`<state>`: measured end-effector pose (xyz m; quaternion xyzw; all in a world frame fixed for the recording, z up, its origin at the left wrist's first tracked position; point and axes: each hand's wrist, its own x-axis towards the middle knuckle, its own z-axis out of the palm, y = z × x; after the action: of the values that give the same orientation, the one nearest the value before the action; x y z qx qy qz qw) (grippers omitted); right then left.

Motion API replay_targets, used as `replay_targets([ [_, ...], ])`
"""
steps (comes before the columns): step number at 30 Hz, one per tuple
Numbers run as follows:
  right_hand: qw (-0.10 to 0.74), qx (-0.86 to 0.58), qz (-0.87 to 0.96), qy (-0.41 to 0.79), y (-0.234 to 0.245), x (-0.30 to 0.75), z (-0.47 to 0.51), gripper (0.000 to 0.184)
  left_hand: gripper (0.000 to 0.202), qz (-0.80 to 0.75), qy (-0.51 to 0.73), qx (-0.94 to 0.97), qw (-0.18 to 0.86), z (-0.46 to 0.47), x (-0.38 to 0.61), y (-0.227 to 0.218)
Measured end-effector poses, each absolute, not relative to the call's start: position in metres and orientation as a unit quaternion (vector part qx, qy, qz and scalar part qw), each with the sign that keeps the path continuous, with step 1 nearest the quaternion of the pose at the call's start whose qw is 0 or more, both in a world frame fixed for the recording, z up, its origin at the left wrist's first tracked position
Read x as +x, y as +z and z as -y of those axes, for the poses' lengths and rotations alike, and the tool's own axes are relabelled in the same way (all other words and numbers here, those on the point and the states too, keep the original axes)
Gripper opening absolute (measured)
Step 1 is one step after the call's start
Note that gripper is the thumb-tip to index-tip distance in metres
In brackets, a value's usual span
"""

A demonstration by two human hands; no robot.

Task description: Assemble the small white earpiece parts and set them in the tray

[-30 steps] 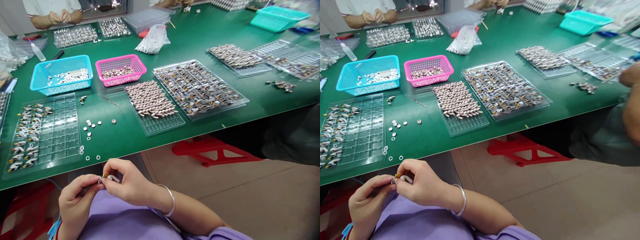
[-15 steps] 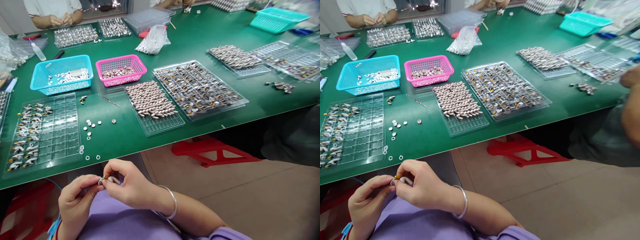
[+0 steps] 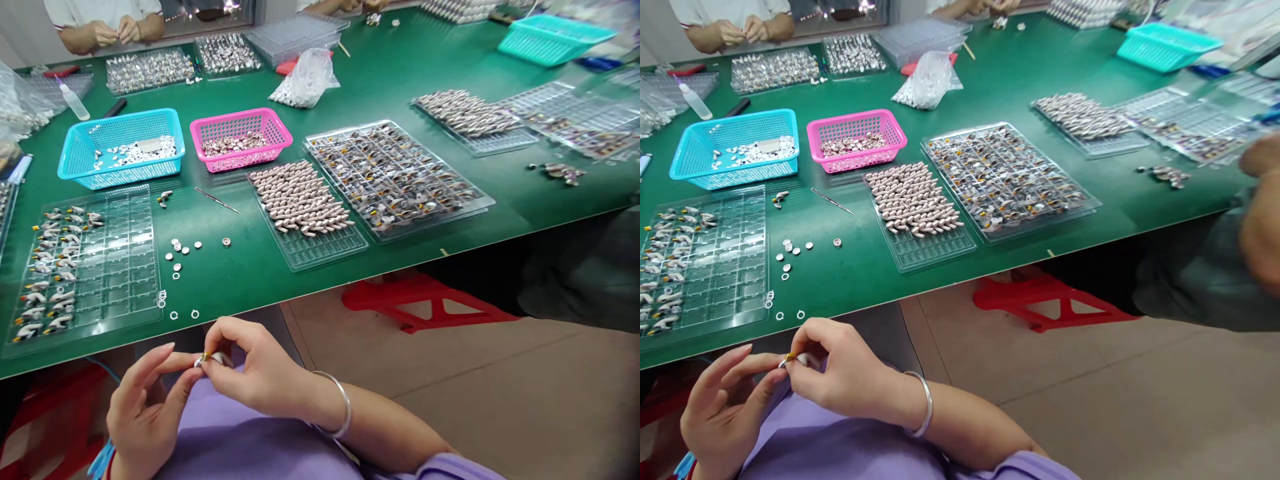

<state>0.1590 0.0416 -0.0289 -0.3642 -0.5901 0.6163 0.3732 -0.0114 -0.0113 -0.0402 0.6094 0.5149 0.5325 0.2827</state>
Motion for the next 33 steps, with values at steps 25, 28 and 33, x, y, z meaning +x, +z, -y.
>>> replay_targets([
  [25,0.335,-0.268,0.382,0.819,-0.038,0.16,-0.044,0.036,0.036,-0.455,0.443,0.753,0.174,0.012,-0.028,-0.036],
  [28,0.326,-0.271,0.375,0.825,-0.038,0.16,-0.045,0.038,0.031,-0.425,0.415,0.794,0.125,0.012,-0.033,-0.034],
  [33,0.313,-0.282,0.351,0.836,-0.042,0.159,-0.044,0.043,0.04,-0.37,0.388,0.84,0.08,0.016,-0.042,-0.037],
])
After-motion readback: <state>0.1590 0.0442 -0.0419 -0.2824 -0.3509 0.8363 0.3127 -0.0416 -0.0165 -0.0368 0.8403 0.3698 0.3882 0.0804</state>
